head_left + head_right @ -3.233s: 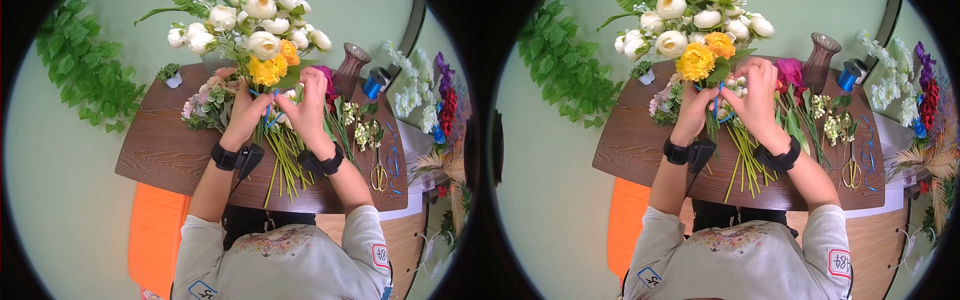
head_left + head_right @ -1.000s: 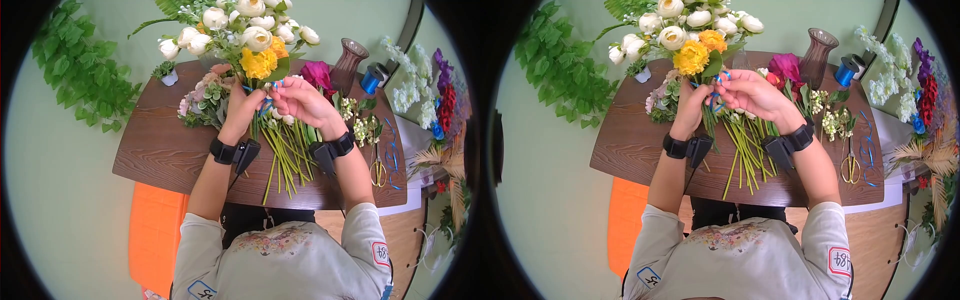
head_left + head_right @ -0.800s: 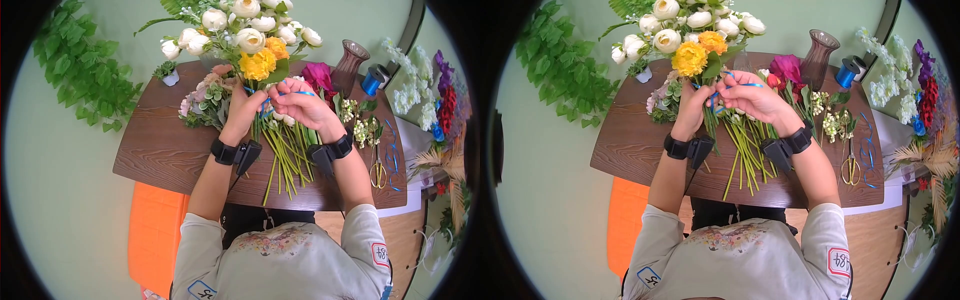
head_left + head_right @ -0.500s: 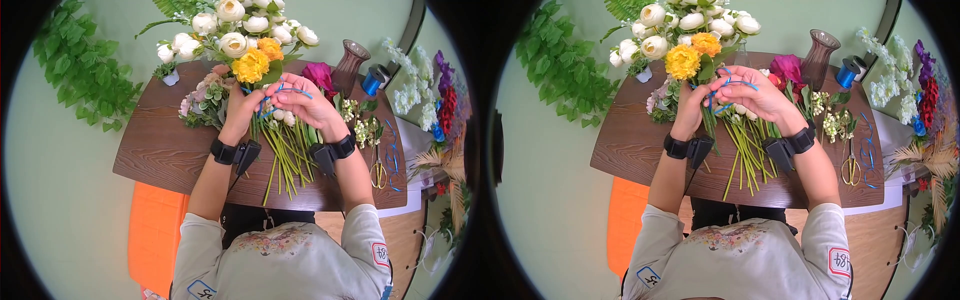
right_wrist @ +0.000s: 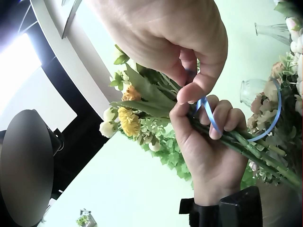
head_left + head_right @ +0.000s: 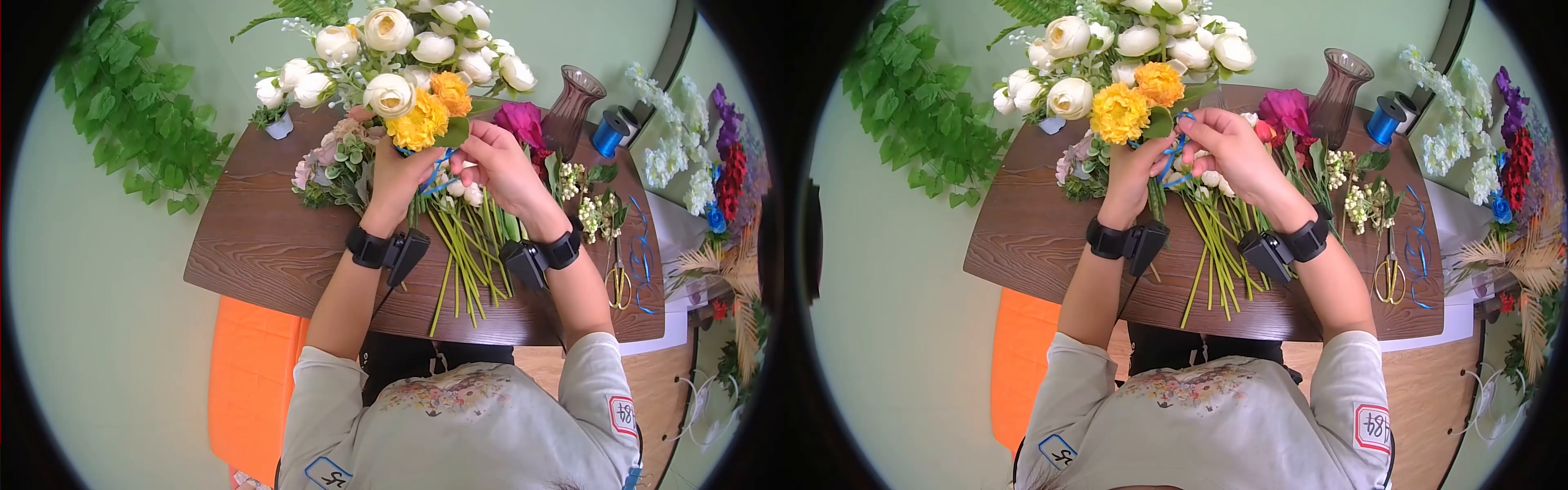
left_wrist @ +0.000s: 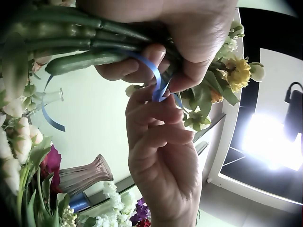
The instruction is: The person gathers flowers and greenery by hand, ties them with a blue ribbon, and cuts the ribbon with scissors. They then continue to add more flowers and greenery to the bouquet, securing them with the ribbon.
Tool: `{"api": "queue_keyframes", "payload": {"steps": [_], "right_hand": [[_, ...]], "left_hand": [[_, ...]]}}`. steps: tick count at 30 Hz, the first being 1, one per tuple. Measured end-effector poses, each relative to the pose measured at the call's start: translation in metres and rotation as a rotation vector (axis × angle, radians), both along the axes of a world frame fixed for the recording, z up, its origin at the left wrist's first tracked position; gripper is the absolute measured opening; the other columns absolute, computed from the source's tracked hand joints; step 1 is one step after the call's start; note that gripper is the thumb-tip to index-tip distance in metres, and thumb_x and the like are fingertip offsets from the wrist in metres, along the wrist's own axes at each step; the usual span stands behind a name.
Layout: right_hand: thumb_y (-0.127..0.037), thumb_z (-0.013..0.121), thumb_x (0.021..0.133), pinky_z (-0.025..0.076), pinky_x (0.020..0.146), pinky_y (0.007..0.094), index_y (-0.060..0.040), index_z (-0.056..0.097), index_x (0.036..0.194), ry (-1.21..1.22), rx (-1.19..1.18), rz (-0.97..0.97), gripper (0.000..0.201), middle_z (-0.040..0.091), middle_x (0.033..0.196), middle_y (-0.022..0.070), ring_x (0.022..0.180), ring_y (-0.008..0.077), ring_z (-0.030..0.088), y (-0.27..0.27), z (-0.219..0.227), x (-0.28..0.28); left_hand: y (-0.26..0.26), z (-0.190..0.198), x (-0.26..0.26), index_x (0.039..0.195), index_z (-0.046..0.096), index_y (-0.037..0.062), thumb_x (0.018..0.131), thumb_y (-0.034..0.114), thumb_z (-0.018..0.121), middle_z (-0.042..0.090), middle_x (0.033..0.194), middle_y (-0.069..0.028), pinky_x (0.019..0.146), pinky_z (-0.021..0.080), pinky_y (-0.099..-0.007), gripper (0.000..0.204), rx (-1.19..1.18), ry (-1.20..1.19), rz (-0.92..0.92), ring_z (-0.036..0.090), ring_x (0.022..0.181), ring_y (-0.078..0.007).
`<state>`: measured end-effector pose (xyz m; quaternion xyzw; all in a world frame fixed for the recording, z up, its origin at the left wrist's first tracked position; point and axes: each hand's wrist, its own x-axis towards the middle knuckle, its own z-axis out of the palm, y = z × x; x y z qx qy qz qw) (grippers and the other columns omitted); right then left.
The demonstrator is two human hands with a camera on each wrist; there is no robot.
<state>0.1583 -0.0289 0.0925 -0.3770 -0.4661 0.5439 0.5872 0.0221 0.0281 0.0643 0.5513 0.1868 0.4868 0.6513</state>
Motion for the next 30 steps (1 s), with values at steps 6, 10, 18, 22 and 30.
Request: {"api": "queue_keyframes", "payload": {"steps": [6, 10, 18, 22, 30], "right_hand": [[-0.017, 0.050, 0.084, 0.041, 0.046, 0.0174, -0.0011, 0.052, 0.082, -0.087, 0.092, -0.108, 0.017, 0.052, 0.069, 0.0006, 0.057, 0.0051, 0.049, 0.001, -0.004, -0.001], [-0.022, 0.049, 0.084, 0.040, 0.045, 0.0169, -0.0022, 0.052, 0.080, -0.080, 0.076, -0.079, 0.021, 0.050, 0.067, 0.0000, 0.054, 0.0048, 0.046, -0.001, -0.003, 0.000], [-0.026, 0.046, 0.085, 0.033, 0.037, 0.0174, -0.0050, 0.050, 0.068, -0.140, -0.056, -0.018, 0.028, 0.047, 0.055, -0.0011, 0.043, 0.0046, 0.041, 0.007, -0.012, 0.004], [-0.027, 0.046, 0.085, 0.032, 0.037, 0.0167, -0.0051, 0.049, 0.068, -0.133, -0.106, -0.067, 0.028, 0.044, 0.050, -0.0021, 0.041, 0.0042, 0.040, 0.002, -0.006, -0.002], [-0.025, 0.042, 0.088, 0.030, 0.040, 0.0164, -0.0046, 0.049, 0.079, 0.172, 0.035, 0.160, 0.024, 0.040, 0.058, -0.0026, 0.048, 0.0031, 0.036, 0.001, -0.009, 0.001]], "left_hand": [[-0.002, 0.001, 0.004, 0.087, 0.052, 0.0022, 0.074, 0.006, 0.058, 0.052, 0.069, 0.0015, 0.038, 0.023, -0.0167, 0.014, 0.066, -0.029, 0.061, 0.036, 0.045, -0.0015], [0.002, -0.001, 0.002, 0.091, 0.054, 0.0011, 0.070, 0.009, 0.060, 0.058, 0.080, -0.0020, 0.051, 0.040, -0.0175, 0.024, 0.060, 0.012, 0.079, 0.051, 0.064, -0.0040], [0.002, -0.006, 0.003, 0.088, 0.055, 0.0026, 0.069, 0.012, 0.062, 0.058, 0.074, -0.0003, 0.045, 0.037, -0.0146, 0.022, 0.055, 0.067, 0.060, 0.051, 0.059, -0.0025], [0.000, -0.001, 0.002, 0.086, 0.055, 0.0022, 0.070, 0.012, 0.063, 0.057, 0.073, 0.0000, 0.045, 0.036, -0.0143, 0.020, 0.071, 0.047, 0.049, 0.051, 0.059, -0.0023], [-0.005, 0.005, 0.002, 0.079, 0.051, 0.0012, 0.073, 0.006, 0.058, 0.049, 0.060, 0.0014, 0.036, 0.024, -0.0188, 0.010, 0.013, -0.001, 0.044, 0.032, 0.038, -0.0033]]}}
